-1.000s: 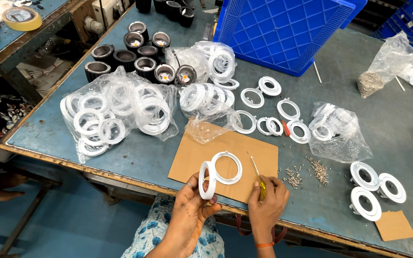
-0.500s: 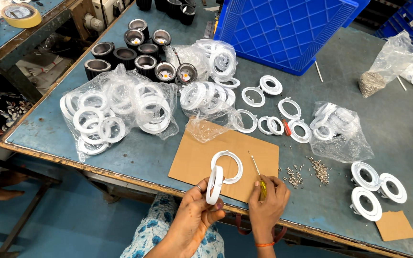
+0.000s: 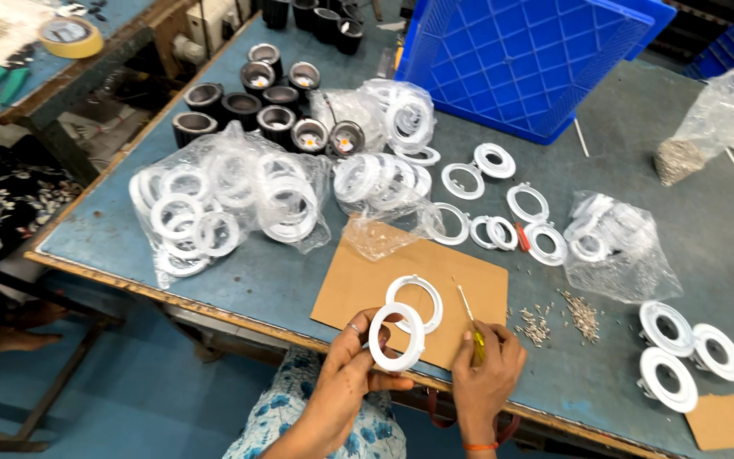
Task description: The person assembles light fixtures by placing circular white components together and using a screwdriver to secure them with screws. They handle several white rings and small screws one after another at a workstation.
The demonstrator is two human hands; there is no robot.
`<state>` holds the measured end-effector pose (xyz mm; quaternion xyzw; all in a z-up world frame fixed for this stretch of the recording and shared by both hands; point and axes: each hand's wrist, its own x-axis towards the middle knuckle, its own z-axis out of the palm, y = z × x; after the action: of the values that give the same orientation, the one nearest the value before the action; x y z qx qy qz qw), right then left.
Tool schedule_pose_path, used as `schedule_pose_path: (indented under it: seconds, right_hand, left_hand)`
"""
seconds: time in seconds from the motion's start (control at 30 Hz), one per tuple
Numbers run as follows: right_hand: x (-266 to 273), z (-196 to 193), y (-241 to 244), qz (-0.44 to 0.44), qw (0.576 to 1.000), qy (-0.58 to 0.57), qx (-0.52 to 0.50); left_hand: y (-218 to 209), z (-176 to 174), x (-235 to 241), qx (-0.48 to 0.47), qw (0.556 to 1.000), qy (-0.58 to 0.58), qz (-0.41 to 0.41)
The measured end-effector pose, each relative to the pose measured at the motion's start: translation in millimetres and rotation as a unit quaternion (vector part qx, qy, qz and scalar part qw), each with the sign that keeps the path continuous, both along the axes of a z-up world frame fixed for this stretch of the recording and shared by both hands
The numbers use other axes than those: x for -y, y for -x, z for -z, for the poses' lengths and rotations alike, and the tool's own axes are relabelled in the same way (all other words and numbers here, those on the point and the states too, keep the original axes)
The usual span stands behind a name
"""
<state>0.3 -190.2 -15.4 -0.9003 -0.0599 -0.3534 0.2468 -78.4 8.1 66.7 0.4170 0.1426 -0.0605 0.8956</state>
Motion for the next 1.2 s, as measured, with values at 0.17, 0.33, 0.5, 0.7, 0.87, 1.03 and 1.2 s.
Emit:
schedule_pose_path:
  seconds: [0.17,0.33,0.5,0.7,0.87,1.03,1.2]
  right_hand:
    - [2.2,4.0,-0.4,-0.004,1.000,-0.005,0.007]
    - [3.3,7.7,-1.8,-0.003,1.000,-0.005,0.014]
    - [3.5,9.1,-2.7,-0.003,1.000,-0.013,0.016]
    - [3.5,9.8,-4.5,0.005,1.000,-0.017,0.010]
    - [4.4,11.9,-4.6,0.004,1.000,-0.015,0.005]
    - [3.7,10.0,-3.7,0.001,1.000,-0.016,0.003]
    - [1.6,4.1,-3.0,0.008,1.000,-0.018,0.004]
  left_hand:
    - [-26.8,13.4,-29.8,0.049,0.996,0.009,-0.077]
    - [-104.0,-3.3,-109.8,0.263,0.863,-0.375,-0.214]
    - [-185.4,-53.7,-197.8,0.305,0.428,-0.809,-0.263]
    - [-215.6,-59.3,-258.5,0.188,0.186,-0.960,0.095]
    - [-208.5,-62.0,-262.8,0.040,0.209,-0.962,0.171]
    - [-197.4,-83.5,-246.7,0.067,0.222,-0.953,0.195]
    - [-200.9,-94.3,-212.7,0.180,0.272,-0.930,0.168]
